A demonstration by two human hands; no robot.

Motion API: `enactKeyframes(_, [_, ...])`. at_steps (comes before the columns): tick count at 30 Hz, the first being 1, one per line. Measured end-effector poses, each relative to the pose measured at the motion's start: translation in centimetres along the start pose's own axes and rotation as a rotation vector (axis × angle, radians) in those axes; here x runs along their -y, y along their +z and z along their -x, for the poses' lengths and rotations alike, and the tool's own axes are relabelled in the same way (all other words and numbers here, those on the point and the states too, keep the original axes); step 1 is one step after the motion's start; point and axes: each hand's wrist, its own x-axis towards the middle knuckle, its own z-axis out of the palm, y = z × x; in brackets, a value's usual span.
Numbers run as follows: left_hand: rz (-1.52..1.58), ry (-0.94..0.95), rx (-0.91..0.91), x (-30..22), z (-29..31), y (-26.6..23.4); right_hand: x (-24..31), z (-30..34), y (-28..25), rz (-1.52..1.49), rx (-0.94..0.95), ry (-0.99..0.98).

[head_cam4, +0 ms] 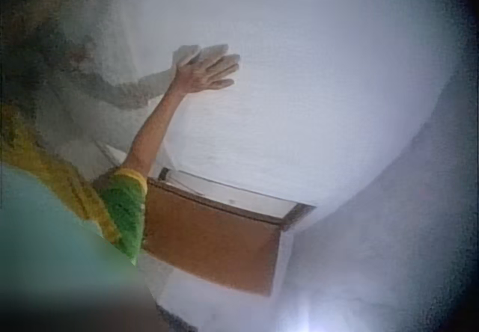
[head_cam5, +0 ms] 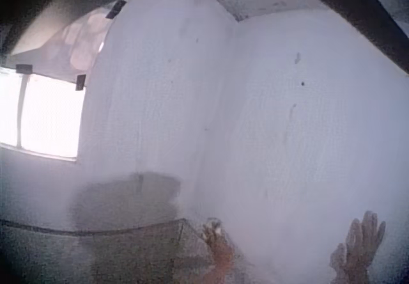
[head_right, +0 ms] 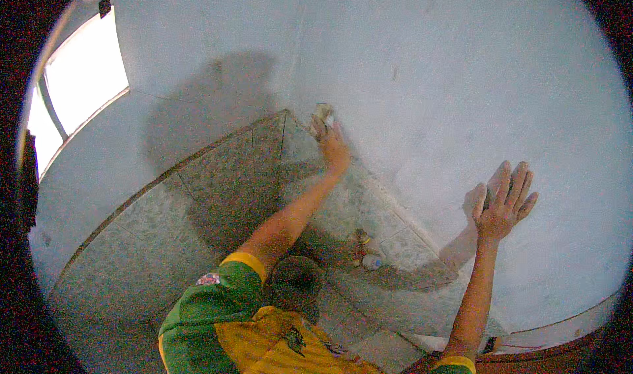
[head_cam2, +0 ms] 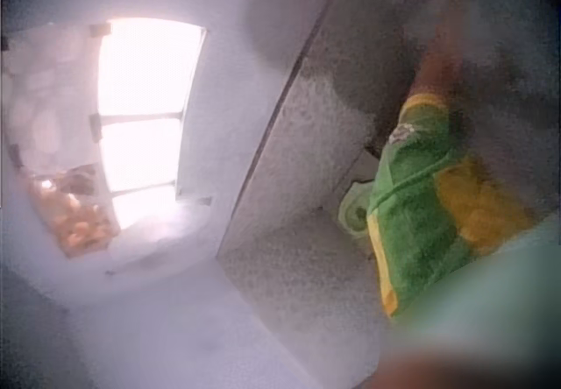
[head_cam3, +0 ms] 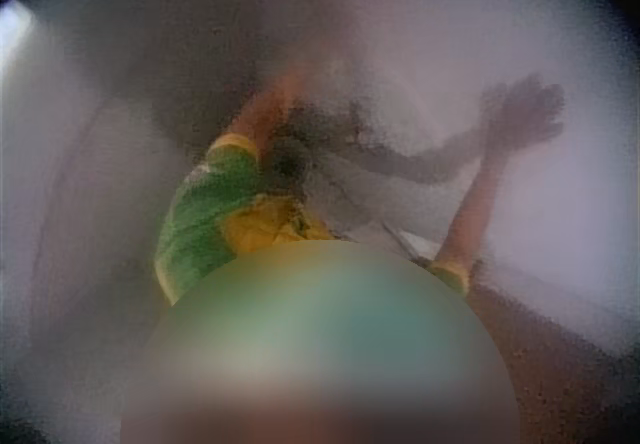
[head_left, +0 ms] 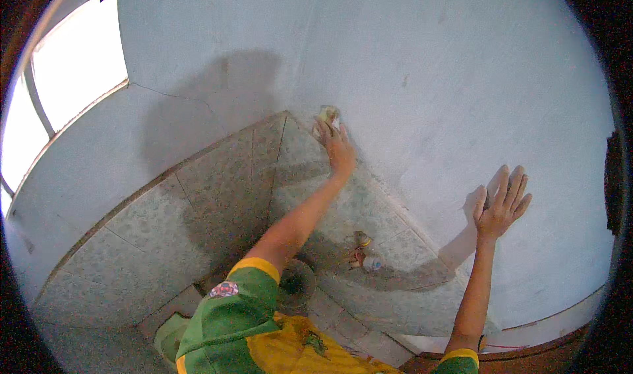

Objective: The person wipes a white wall with a yellow cloth, using both hands to scrub and smooth the surface. The camera is head-mounted, showing the hands and the wall being cleaned.

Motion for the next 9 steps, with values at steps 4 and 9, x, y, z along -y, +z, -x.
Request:
enactKeyframes(4, [-0.179,-0.139,0.091,4.0,-8.1,-0.2,-0.7,-0.1,0.1,-0.006,-0.015,-0.006])
enactKeyframes(9, [-0.146,-0.078,-0.167,7.2,-9.1,1.6,2.7,-1.7,1.2,0.057,0.003,0.071])
